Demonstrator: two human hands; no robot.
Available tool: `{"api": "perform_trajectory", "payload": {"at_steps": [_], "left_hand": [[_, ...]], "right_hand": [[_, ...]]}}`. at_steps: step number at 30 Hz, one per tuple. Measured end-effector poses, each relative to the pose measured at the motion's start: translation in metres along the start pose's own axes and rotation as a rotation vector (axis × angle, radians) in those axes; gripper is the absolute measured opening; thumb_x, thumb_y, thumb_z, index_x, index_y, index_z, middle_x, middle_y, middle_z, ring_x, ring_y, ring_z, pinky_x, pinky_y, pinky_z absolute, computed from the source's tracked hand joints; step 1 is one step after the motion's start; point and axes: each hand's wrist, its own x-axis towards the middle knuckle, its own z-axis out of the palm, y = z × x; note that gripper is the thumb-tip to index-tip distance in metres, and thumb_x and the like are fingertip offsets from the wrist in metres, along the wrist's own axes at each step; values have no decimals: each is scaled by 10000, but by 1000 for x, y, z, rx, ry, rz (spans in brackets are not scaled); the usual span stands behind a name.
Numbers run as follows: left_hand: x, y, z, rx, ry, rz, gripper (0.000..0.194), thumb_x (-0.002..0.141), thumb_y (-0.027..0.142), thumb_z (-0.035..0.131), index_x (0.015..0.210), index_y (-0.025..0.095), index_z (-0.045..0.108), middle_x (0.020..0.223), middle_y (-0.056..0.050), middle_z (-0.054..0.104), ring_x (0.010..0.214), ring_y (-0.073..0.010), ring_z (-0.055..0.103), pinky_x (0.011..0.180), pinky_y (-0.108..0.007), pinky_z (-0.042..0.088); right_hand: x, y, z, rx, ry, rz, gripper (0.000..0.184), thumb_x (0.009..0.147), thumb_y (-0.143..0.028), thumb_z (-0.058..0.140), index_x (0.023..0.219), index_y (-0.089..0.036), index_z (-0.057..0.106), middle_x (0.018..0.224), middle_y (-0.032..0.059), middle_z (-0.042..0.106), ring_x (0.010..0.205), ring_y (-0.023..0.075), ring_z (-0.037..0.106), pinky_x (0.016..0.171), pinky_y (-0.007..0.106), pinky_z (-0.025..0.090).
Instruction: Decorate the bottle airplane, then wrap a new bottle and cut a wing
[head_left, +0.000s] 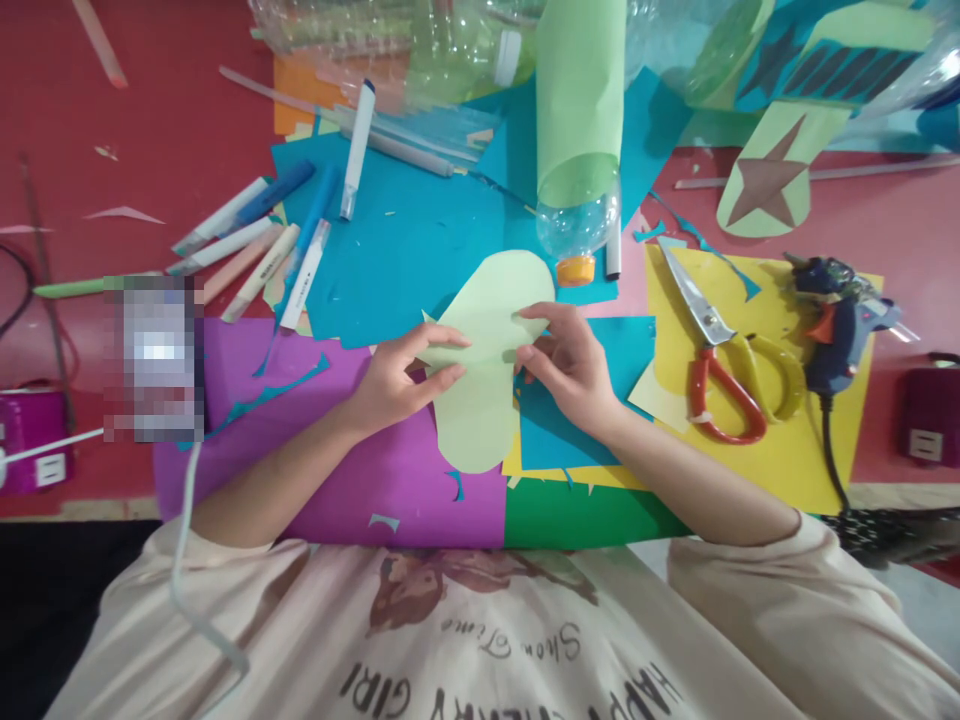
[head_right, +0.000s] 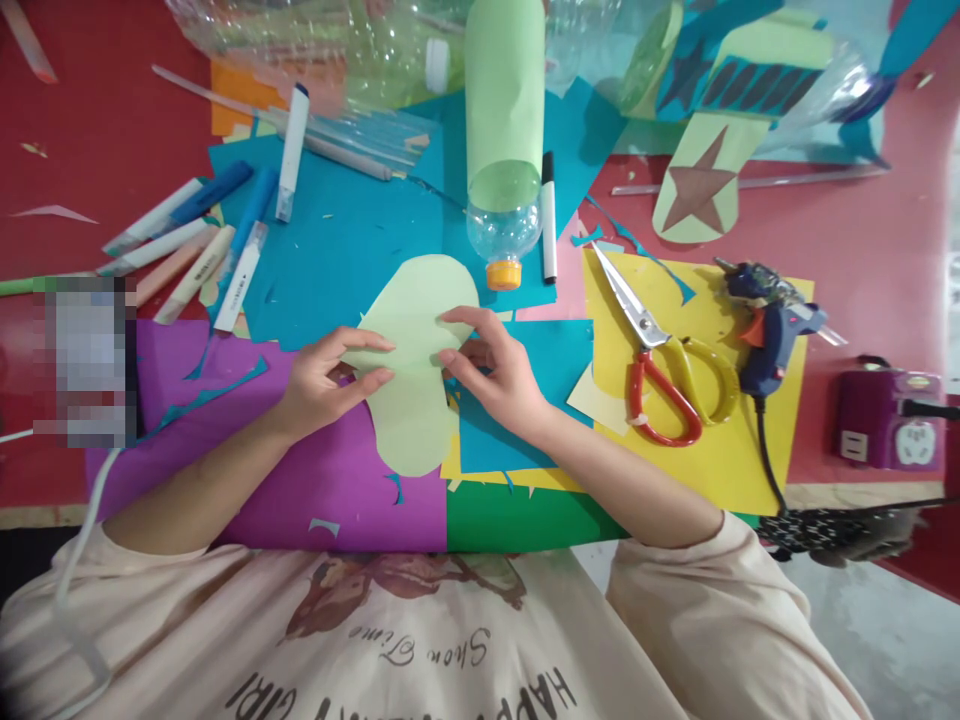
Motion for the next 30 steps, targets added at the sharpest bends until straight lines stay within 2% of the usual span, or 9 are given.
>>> {"api": "perform_trajectory", "payload": {"at_steps": [3, 6, 8, 11, 13, 16, 21, 25, 30], "left_hand": [[0, 2, -1, 120, -113, 134, 234, 910, 344, 527, 1066, 186, 601, 959, -48, 716, 825, -150, 681, 680, -228, 517], [-2, 4, 2, 307, -231, 360, 241, 921, 228, 457, 1147, 194, 535, 721, 20, 678, 561, -112, 611, 566, -232, 453], [-3, 5, 5, 423, -245, 503, 297, 911, 166, 420, 1201, 195, 478, 612, 58, 614, 471, -109, 542, 527, -245, 408], [-3, 6, 8, 573, -180, 601, 345, 896, 126, 416, 1238, 171, 421, 664, 31, 634, 528, -134, 567, 549, -269, 405], [-1, 6, 9, 631, -164, 611, 330, 893, 123, 439, 1221, 145, 430, 772, -18, 677, 630, -161, 613, 599, -292, 433], [1, 4, 8, 639, -205, 587, 311, 897, 136, 459, 1207, 133, 463, 928, -75, 698, 821, -202, 648, 713, -325, 473], [0, -1, 8, 615, -265, 525, 355, 897, 146, 464, 1251, 157, 492, 1101, -107, 680, 1055, -234, 617, 888, -375, 479], [1, -2, 9, 593, -285, 547, 406, 889, 79, 434, 1287, 153, 463, 1201, -108, 655, 1146, -231, 582, 947, -387, 471], [2, -1, 8, 577, -252, 535, 390, 898, 94, 421, 1283, 127, 465, 1248, -140, 627, 1179, -244, 574, 976, -404, 475]], "right_hand": [[3, 1, -2, -32, 173, -78, 265, 905, -452, 503, 1103, -275, 486, 1040, 46, 585, 765, 133, 632, 629, 280, 558], [7, 2, -4, -12, 272, -141, 203, 924, -392, 478, 1087, -273, 495, 1076, 55, 604, 978, 180, 636, 831, 364, 558], [8, 3, -5, -28, 279, -135, 178, 928, -374, 470, 1066, -268, 507, 1049, 51, 630, 981, 183, 639, 865, 388, 547], [9, 3, -7, -43, 280, -128, 156, 919, -362, 490, 1032, -263, 530, 1023, 49, 656, 984, 188, 640, 867, 395, 541], [10, 4, -8, -36, 276, -142, 144, 912, -345, 510, 1027, -266, 547, 1022, 48, 667, 980, 189, 645, 868, 396, 540], [10, 5, -11, -69, 251, -159, 163, 914, -328, 511, 1059, -273, 562, 1069, 50, 678, 1048, 198, 639, 923, 416, 526], [10, 7, -14, -126, 149, -118, 303, 938, -344, 461, 1219, -262, 539, 1276, 77, 625, 1235, 213, 567, 1047, 439, 477], [10, 8, -15, -245, 78, -125, 381, 928, -318, 480, 1304, -258, 493, 1379, 92, 555, 1300, 224, 514, 1079, 454, 445], [10, 9, -15, -386, 134, -182, 436, 913, -305, 496, 1342, -277, 423, 1443, 111, 472, 1384, 261, 401, 1107, 538, 375]]}}
